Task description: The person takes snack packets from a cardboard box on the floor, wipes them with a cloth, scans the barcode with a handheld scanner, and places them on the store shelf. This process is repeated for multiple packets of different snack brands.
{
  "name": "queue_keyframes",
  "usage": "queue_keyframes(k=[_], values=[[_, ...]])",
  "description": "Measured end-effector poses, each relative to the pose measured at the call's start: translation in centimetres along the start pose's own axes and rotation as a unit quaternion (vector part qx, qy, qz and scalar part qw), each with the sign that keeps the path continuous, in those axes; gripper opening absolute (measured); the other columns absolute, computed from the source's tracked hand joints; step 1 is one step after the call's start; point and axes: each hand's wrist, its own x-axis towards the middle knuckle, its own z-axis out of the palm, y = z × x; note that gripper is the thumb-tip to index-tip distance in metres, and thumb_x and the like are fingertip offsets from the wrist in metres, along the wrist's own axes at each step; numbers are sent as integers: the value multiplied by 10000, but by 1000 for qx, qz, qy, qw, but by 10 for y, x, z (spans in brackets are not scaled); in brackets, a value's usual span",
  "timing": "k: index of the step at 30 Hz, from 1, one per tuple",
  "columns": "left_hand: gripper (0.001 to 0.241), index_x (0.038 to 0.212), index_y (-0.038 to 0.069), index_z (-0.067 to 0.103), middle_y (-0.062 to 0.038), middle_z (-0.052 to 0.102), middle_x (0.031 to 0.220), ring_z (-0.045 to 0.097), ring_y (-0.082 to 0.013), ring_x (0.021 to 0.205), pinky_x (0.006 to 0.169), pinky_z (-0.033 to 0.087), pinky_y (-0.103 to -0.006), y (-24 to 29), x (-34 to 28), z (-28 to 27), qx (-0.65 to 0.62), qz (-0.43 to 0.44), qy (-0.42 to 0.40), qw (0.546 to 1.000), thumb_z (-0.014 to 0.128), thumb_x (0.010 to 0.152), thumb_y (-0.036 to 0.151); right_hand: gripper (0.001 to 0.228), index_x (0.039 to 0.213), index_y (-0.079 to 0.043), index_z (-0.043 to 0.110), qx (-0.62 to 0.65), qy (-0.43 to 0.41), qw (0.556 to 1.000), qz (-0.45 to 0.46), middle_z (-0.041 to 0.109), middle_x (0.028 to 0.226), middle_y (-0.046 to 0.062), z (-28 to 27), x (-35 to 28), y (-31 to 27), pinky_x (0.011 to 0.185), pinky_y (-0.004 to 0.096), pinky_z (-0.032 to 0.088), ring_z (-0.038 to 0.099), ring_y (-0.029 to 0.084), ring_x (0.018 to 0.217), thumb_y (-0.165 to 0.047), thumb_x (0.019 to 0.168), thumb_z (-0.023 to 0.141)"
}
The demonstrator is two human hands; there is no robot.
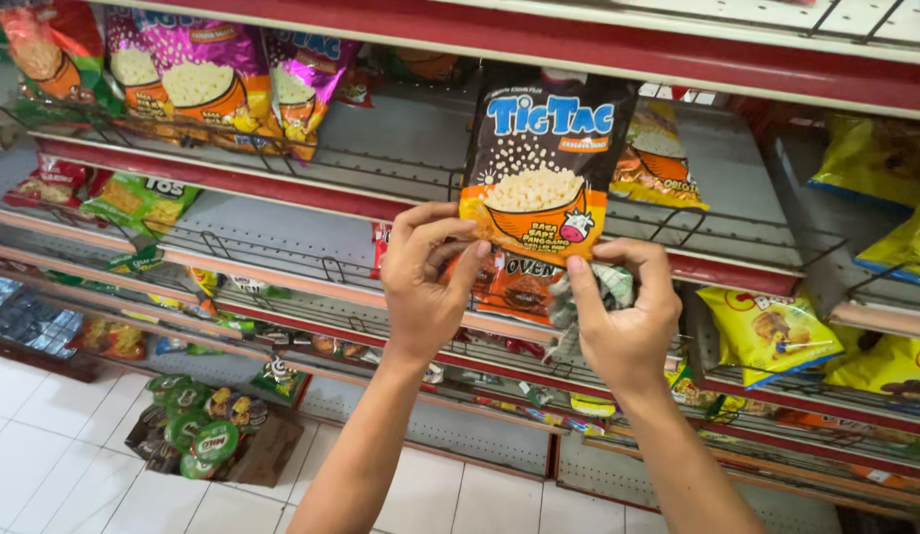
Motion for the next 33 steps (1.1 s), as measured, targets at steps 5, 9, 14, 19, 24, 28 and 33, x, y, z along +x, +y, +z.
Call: queue_keyframes(k=[5,9,14,19,24,28,33], values=[[158,1116,27,720,-140,608,1265,724,-184,1066,839,640,-266,-4,21,3,95,37,20,995,735,966,-22,155,1120,-5,680,-65,0,996,-58,743,1101,124,7,18,-5,880,303,575,735,180,985,-36,985,750],[168,1091,57,741,-133,681,1202,708,-251,1096,920,598,-348,-10,36,8,196,114,53,973,789,941,1,211,1193,5,692,-108,-10,988,-113,731,1205,174,10,30,-12,997,363,564,733,284,1130,-13,987,734],[209,1081,131,769,-38,723,1191,645,-244,1118,1035,433,-387,-16,50,12,307,153,72,936,837,892,74,331,1266,-5,683,-138,-35,982,-121,696,1284,233,14,44,-17,1053,405,542,689,359,1232,-17,939,734],[203,1125,169,771,6,722,1241,633,-216,1171,1181,277,-470,-14,50,11,384,161,55,907,803,927,140,396,1314,-29,676,-158,-51,981,-97,654,1349,274,16,48,-17,1072,422,533,649,392,1292,-53,926,749],[241,1191,156,765,-18,712,1296,603,-259,1240,1250,149,-580,-10,52,11,409,157,-4,899,744,961,225,420,1333,-62,682,-204,-59,974,-74,628,1381,291,16,54,-17,1029,414,539,644,396,1263,-104,921,754],[267,1214,143,759,-26,716,1291,599,-266,1250,1262,82,-636,-11,52,11,417,143,-32,897,737,970,248,461,1347,-52,672,-227,-64,968,-85,632,1381,272,16,55,-16,1011,407,536,645,393,1245,-120,900,761],[180,1141,182,738,6,716,1192,589,-252,1257,1270,50,-658,-12,53,2,410,144,-23,900,746,977,257,317,1220,-81,707,-227,-64,968,-91,708,1238,173,18,55,-17,940,404,563,706,352,1120,-146,916,768]])
